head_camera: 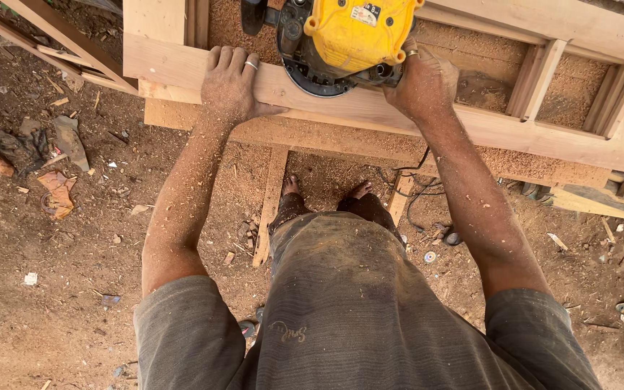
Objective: The person uses a handheld electric router to shape the edges of a wooden frame resting on a workbench. They guide the tool along the frame's perimeter, creating a groove and producing sawdust.
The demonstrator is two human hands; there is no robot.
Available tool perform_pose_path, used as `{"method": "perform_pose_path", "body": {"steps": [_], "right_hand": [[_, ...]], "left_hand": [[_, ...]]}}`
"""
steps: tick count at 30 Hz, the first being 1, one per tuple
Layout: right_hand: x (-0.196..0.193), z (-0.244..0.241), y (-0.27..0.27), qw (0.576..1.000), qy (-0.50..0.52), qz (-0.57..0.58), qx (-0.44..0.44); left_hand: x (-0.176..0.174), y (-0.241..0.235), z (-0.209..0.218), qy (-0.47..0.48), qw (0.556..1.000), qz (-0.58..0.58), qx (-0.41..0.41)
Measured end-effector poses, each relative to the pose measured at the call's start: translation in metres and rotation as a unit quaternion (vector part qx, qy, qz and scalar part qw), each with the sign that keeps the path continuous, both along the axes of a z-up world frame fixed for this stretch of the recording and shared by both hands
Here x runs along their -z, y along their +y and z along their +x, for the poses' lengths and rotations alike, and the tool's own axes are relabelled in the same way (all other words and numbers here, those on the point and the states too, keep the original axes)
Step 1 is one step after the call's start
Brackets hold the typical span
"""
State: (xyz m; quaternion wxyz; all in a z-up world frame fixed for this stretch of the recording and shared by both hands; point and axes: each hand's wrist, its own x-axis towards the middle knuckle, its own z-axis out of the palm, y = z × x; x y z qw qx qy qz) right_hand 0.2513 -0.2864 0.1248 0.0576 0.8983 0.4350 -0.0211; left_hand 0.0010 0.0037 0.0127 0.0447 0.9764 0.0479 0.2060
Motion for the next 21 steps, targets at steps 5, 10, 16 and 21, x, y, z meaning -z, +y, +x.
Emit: {"method": "perform_pose_path", "body": {"steps": [5,10,16,21], "right_hand": [[0.010,0.022,0.006,0.993,0.060,0.095,-0.022],[0.017,0.039,0.007,0.998,0.050,0.045,0.004],[0.023,0.060,0.020,0.981,0.097,0.167,-0.032],[0.018,0.069,0.024,0.993,0.020,0.108,-0.031]], "left_hand": [[-0.002,0.000,0.001,-0.004,1.000,-0.009,0.004],[-0.003,-0.001,0.001,0.022,1.000,-0.011,0.000],[-0.003,0.000,0.003,0.018,1.000,-0.003,-0.001],[-0.002,0.000,0.001,0.036,0.999,-0.014,-0.001]]}}
